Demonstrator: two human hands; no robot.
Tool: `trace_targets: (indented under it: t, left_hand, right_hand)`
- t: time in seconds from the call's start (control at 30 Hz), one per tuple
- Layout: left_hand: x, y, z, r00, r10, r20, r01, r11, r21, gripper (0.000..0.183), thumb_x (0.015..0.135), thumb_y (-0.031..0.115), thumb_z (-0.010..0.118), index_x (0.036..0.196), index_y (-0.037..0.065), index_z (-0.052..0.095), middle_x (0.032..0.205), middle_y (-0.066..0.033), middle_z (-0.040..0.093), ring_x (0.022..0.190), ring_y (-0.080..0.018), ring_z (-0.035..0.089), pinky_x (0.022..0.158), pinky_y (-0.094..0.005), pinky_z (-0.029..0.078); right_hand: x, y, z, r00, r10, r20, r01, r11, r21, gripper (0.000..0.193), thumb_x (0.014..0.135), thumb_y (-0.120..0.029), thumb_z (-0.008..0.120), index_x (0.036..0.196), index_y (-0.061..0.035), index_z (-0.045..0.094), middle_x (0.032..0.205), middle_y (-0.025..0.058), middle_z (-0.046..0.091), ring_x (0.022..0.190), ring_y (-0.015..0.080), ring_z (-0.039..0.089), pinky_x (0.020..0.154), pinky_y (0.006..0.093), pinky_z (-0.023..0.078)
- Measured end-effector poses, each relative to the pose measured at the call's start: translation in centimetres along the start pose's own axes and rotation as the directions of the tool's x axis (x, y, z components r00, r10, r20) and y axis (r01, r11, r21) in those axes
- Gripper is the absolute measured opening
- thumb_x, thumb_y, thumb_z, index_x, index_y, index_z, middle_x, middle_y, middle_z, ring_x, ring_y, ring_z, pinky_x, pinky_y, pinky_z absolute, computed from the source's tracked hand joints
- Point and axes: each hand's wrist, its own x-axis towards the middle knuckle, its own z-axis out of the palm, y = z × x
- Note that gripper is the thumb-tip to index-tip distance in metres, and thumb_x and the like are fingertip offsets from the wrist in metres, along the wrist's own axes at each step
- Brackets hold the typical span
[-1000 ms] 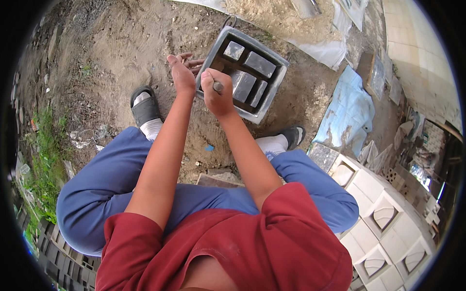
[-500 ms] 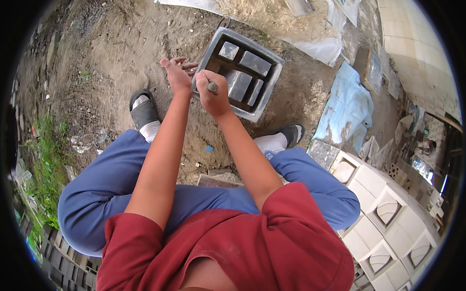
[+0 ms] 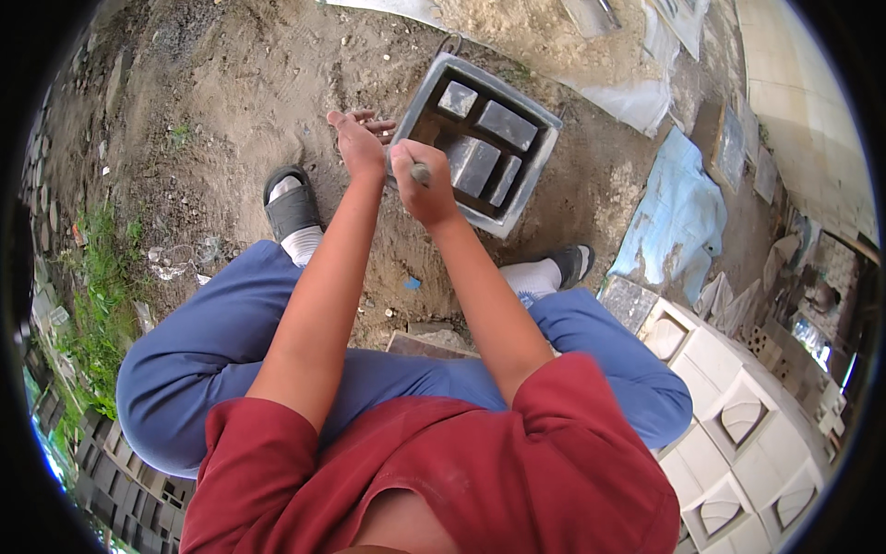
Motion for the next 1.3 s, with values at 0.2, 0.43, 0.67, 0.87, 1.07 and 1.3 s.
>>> trace_targets:
  t: [0.2,0.43,0.67,0.87,1.07,1.3]
  left_hand:
    - [0.0,-0.4,-0.5,1.000,-0.006,-0.007,0.006,1.000,0.022,0.089,0.107,0.071,0.013,0.108,-0.005,0.060,0.079,-0.0220,0.073,0.066,-0.0284,0.071,0.062,-0.0375,0.059]
    - [0.0,0.1,-0.5,0.999,-0.028,-0.019,0.029,0.998,0.054,0.090,0.107,0.071,0.014,0.107,-0.006,0.060,0.079,-0.0219,0.073,0.067,-0.0297,0.072,0.065,-0.0373,0.059]
    - [-0.2,0.0,-0.3,0.998,-0.001,-0.061,0.013,0.979,0.203,0.090,0.107,0.071,0.014,0.105,-0.004,0.064,0.079,-0.0203,0.075,0.067,-0.0266,0.071,0.066,-0.0366,0.056]
    - [0.6,-0.3,0.0,0.998,0.042,-0.045,-0.032,0.980,0.197,0.089,0.108,0.068,0.015,0.102,-0.005,0.065,0.076,-0.0199,0.075,0.066,-0.0271,0.073,0.065,-0.0369,0.057]
    - [0.5,-0.6,0.1,0.997,0.003,-0.080,0.017,0.970,0.244,0.085,0.109,0.065,0.019,0.097,-0.004,0.067,0.078,-0.0208,0.075,0.073,-0.0329,0.075,0.071,-0.0416,0.059]
    - [1.2,-1.1,-0.2,0.970,0.241,0.015,-0.180,0.679,0.712,0.059,0.111,0.039,0.035,0.092,-0.003,0.072,0.092,-0.0299,0.073,0.094,-0.0522,0.068,0.088,-0.0596,0.051]
  right_hand:
    - [-0.9,-0.8,-1.0,0.997,0.074,0.032,-0.077,0.993,0.085,0.034,0.105,-0.018,0.056,0.077,0.0003,0.050,0.067,0.0067,0.043,0.064,0.0134,0.040,0.058,0.0357,0.038]
    - [-1.2,-0.8,-1.4,0.992,0.061,0.109,-0.058,0.998,-0.025,0.041,0.109,-0.023,0.051,0.072,-0.0046,0.048,0.067,-0.0002,0.046,0.066,0.0102,0.040,0.060,0.0301,0.036]
    - [0.2,-1.4,-1.8,0.967,-0.004,0.253,-0.002,1.000,0.025,0.049,0.103,-0.035,0.066,0.070,-0.0034,0.049,0.062,0.0005,0.042,0.061,0.0090,0.037,0.055,0.0314,0.032]
    - [0.1,-1.9,-3.1,0.930,-0.089,0.356,0.025,0.983,0.181,0.087,0.097,-0.085,0.032,0.064,-0.0046,0.039,0.060,-0.0009,0.034,0.054,0.0127,0.031,0.052,0.0313,0.022]
    - [0.7,-1.0,-2.4,0.936,-0.161,0.311,0.123,0.983,0.139,0.089,0.097,-0.086,0.030,0.063,-0.0036,0.038,0.058,0.0004,0.032,0.052,0.0134,0.032,0.051,0.0330,0.022]
    - [-0.3,-1.6,-1.8,0.973,-0.046,0.227,0.019,0.993,0.117,0.088,0.095,-0.087,0.031,0.064,-0.0051,0.031,0.061,-0.0009,0.030,0.056,0.0117,0.027,0.055,0.0332,0.017]
